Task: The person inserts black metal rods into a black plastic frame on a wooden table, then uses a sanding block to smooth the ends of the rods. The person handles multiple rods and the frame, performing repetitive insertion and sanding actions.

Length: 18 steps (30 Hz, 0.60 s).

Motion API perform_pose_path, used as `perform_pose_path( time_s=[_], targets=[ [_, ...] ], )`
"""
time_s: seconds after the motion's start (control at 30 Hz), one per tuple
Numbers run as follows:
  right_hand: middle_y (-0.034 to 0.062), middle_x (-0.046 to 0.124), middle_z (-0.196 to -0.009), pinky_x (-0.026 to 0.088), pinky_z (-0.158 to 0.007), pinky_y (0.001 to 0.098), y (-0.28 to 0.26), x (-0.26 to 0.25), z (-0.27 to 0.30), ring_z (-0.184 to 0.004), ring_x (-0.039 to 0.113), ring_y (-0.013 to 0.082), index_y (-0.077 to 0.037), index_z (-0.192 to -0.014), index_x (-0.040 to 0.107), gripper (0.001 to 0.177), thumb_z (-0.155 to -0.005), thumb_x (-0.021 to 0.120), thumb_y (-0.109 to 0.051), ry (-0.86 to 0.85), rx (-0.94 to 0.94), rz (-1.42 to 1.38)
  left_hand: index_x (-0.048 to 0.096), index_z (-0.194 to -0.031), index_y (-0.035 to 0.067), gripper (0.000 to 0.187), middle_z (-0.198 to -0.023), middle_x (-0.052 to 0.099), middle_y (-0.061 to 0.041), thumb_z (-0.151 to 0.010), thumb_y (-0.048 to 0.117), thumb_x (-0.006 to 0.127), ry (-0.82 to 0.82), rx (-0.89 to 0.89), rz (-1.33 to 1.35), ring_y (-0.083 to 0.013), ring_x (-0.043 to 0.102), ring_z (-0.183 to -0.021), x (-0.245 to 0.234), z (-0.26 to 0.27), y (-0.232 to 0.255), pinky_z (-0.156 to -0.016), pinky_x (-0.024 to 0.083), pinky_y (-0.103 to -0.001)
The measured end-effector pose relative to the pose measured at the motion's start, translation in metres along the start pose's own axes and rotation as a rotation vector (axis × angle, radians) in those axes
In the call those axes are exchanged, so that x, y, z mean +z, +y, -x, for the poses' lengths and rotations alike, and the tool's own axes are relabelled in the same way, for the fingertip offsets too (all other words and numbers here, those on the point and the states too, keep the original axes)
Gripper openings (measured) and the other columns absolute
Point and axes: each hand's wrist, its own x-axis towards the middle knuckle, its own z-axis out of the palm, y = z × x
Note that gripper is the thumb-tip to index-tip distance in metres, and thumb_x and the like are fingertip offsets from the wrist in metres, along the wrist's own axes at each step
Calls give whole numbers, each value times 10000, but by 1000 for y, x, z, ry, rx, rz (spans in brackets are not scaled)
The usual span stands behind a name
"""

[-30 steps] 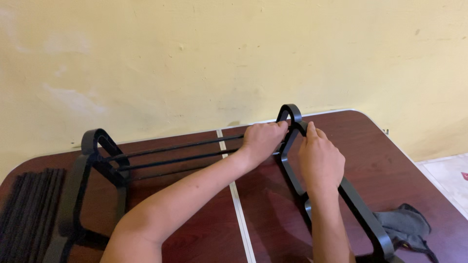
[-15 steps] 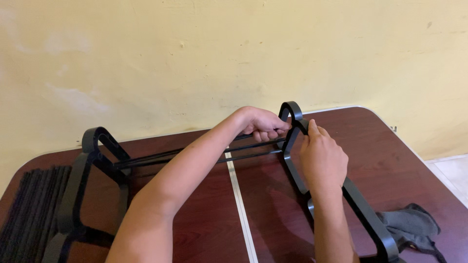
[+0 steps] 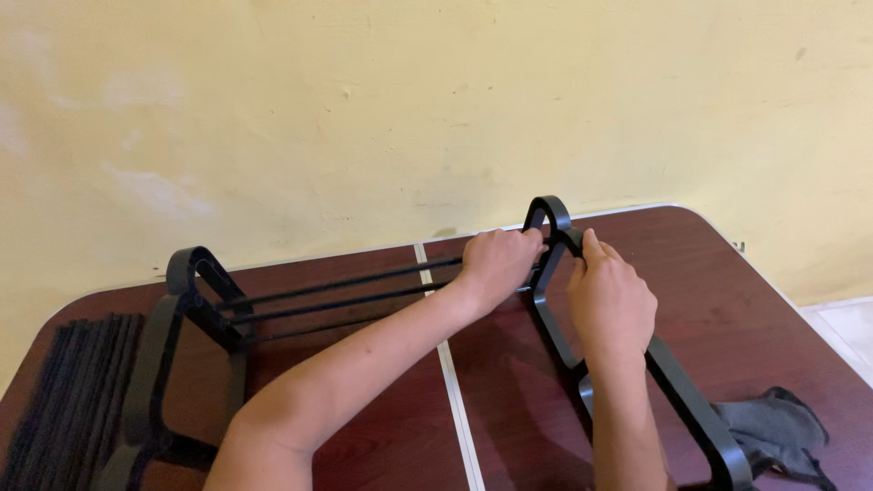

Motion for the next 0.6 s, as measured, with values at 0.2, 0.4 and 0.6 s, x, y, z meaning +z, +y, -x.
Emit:
perform_pose_path(
  time_s=[0.2,0.4,0.6],
  targets=[
    [26,709,-1256,574,-794,481,1,0,3,-965,711,344,-183,-1385,641,392,-1009,557,-249,16,-25,10,747,-844,111,420,-693,708,-107,-1032,415,526,-533,41,397,-273,685,-612,-6,-56,-24,-542,537,-421],
    [34,711,-1234,566,-777,492,-2,-1,7,-952,705,349,-178,-1379,642,404,-987,560,-236,34,-41,-5,741,-832,121,416,-672,692,-97,-1013,432,534,-978,-217,789,-265,669,-602,-20,-63,-45,-530,530,-413],
    [35,714,-1223,563,-786,492,0,-5,5,-961,699,355,-191,-1372,650,393,-994,562,-249,30,-12,-21,755,-796,142,368,-696,710,-114,-962,431,600,31,128,-6,-298,693,-654,-10,-14,-6,-556,539,-443]
  ],
)
